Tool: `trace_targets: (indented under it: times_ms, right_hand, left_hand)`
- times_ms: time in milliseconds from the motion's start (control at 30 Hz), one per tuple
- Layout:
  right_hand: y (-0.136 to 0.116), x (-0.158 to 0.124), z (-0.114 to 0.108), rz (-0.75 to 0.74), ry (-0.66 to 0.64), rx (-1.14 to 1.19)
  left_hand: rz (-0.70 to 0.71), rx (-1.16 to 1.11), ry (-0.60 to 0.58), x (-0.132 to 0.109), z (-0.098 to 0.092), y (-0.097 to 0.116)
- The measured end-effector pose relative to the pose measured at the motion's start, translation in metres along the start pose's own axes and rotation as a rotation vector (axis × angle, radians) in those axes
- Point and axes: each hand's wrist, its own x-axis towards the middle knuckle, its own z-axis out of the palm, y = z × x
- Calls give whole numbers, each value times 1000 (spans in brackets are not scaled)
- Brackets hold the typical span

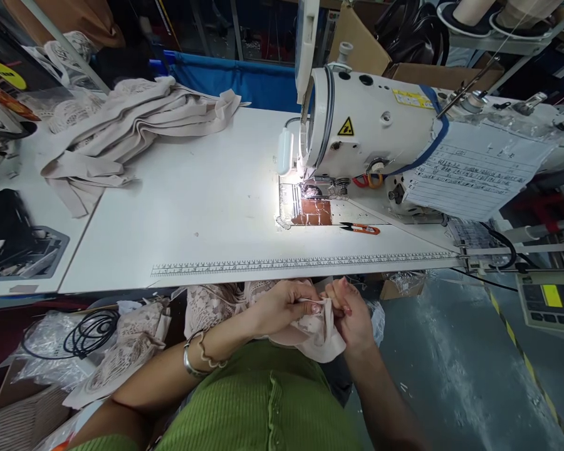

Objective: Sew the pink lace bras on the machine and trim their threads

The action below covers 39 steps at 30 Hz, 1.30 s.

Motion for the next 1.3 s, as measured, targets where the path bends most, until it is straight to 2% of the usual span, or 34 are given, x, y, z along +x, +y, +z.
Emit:
trace_targets:
  times_ms: [100, 133, 200, 267, 333, 433, 533, 633, 767, 833, 900, 967, 1033, 1067, 1133, 1200, 1233, 1300]
  right_hand:
    - [-15, 8, -32, -261, 213, -84]
    - [-19, 9, -39, -305, 245, -150]
    - [-22, 6, -40, -308, 107, -394]
    - [-18, 0, -29, -277, -129, -669]
    - [-9, -4, -16, -329, -284, -847]
    - [4, -4, -8, -504, -289, -952]
    - [8, 0, -12, -581, -227, -969]
    - [4, 1, -10, -499, -223, -827]
    - [0, -4, -3, -298, -442, -525]
    - [2, -4, -8, -320, -494, -574]
    - [4, -2, -23, -416, -395, -811]
    - [4, 1, -42, -453, -196, -1088]
    - [0, 2, -56, -373, -71, -1215]
    - [-3, 1, -58, -316, -75, -1205]
    - [-9, -2, -53, -230, -199, -1077]
    - [-14, -6, -38, -226, -356, -910]
    - [-14, -7, -30, -254, -398, -839]
    - [-13, -9, -16, -336, -381, -752]
  left_hand:
    - [-27, 44, -15, -8, -9, 2]
    - [-36, 78, -15, -10, -11, 1]
    - [-47, 157, 2, -11, -13, 1]
    - [-54, 223, 22, -9, -12, 0]
    - [-52, 263, 34, -7, -10, -1]
    - [-48, 279, 37, -5, -9, 0]
    - [-51, 262, 45, -5, -11, 1]
    - [-54, 263, 37, -3, -12, 1]
    - [3, 264, -8, 1, -11, -2]
    - [30, 257, -24, 1, -11, -3]
    - [32, 248, -8, -1, -14, -3]
    - [17, 224, 12, -4, -17, 0]
    - [-3, 209, -14, -6, -20, 3]
    - [-7, 208, -33, -7, -20, 5]
    - [4, 195, -84, -5, -19, 8]
    - [7, 124, -112, -1, -15, 9]
    - [-5, 66, -114, 1, -12, 9]
    - [-41, -50, -78, 4, -6, 7]
